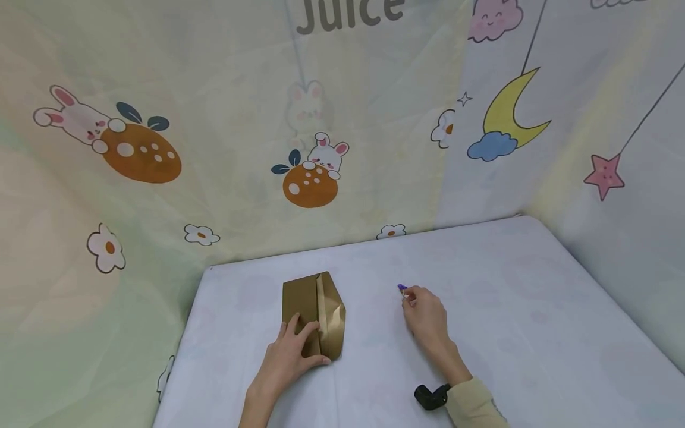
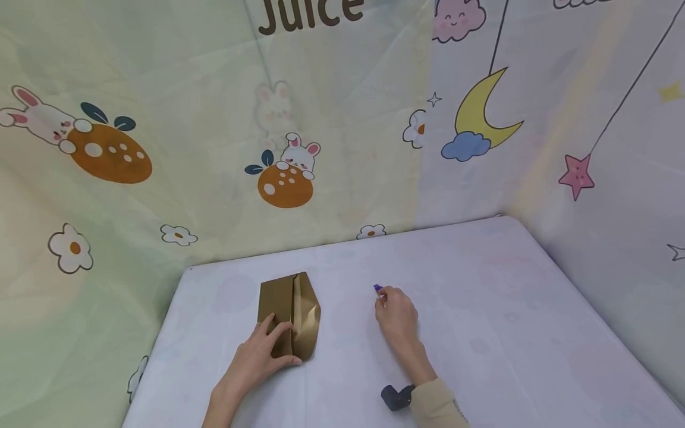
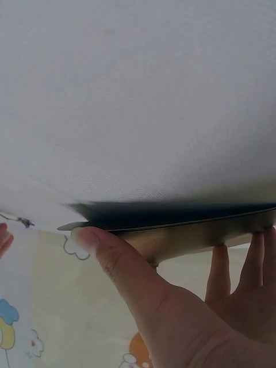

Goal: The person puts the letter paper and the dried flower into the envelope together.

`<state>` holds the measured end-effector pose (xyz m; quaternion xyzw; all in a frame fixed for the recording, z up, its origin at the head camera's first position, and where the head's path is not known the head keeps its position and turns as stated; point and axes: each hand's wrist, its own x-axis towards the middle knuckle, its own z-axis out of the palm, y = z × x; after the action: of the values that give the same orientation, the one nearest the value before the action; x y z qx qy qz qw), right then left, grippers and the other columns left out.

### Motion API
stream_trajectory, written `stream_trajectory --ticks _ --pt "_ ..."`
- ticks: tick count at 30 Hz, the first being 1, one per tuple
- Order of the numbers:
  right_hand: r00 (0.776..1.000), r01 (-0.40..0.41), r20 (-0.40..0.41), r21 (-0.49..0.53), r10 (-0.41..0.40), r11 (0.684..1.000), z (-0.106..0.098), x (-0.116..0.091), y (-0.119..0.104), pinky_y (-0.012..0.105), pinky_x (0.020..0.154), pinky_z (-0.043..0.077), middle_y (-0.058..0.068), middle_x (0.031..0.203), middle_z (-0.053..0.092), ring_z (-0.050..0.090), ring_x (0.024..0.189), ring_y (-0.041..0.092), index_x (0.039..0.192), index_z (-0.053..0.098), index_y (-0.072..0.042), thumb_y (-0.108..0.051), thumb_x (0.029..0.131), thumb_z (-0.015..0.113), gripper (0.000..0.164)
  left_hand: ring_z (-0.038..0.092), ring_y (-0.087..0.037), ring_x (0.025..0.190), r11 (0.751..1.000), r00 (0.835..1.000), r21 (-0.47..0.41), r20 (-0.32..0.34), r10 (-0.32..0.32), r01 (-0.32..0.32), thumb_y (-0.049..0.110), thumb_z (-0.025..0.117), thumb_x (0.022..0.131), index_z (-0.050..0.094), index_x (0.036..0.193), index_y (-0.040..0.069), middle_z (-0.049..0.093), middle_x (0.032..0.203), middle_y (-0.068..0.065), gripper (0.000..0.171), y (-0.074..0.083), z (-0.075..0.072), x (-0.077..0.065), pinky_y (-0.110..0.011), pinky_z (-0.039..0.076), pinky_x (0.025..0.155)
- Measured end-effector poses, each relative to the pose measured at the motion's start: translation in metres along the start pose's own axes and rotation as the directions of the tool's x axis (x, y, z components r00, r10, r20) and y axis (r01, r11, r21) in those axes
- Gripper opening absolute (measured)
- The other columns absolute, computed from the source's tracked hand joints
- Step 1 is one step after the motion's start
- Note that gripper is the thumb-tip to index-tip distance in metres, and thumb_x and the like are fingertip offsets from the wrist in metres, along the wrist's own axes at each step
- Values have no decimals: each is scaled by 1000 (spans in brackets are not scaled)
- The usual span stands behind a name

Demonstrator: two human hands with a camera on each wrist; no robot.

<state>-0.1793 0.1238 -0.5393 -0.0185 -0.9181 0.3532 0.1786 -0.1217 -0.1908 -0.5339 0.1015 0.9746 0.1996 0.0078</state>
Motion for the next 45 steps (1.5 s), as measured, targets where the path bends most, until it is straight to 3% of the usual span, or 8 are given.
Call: stream_trajectory --ticks 12,18,28,36,45 --pt "994 -72 74 -132 82 989 1 3 9 47 61 55 10 83 72 70 76 30 94 78 0 -9 85 76 13 44 -62 136 1000 1000 8 1 4 -4 63 81 74 58 135 30 42 155 -27 73 -1 0 -1 -68 53 78" --pt "988 -77 117 -188 100 979 0 6 7 49 58 52 12 80 69 68 74 33 84 74 -2 -14 86 77 13 44 -60 137 1000 1000 7 1 0 0 64 81 74 57 134 31 42 155 -27 72 -1 -1 0 -67 53 79" --pt "984 -88 133 -195 115 977 1 7 1 52 58 51 11 77 67 67 71 35 77 73 -2 -5 84 69 8 42 -62 137 1000 1000 -8 10 -7 7 63 81 74 57 134 31 41 157 -28 72 0 -2 0 -70 51 81" --pt "975 -153 145 -122 170 981 -2 8 -1 49 61 52 10 79 72 68 73 31 81 73 -6 -10 83 68 7 41 -64 137 1000 1000 -13 6 -4 4 61 82 75 58 133 30 41 156 -28 71 1 -3 0 -71 51 81" --pt "924 -295 277 73 265 953 -8 8 -6 30 57 47 6 73 70 62 66 19 83 75 -3 -10 82 67 10 41 -62 138 1000 1000 -23 17 -14 15 62 82 75 57 133 31 40 157 -28 71 1 -2 1 -71 50 82"
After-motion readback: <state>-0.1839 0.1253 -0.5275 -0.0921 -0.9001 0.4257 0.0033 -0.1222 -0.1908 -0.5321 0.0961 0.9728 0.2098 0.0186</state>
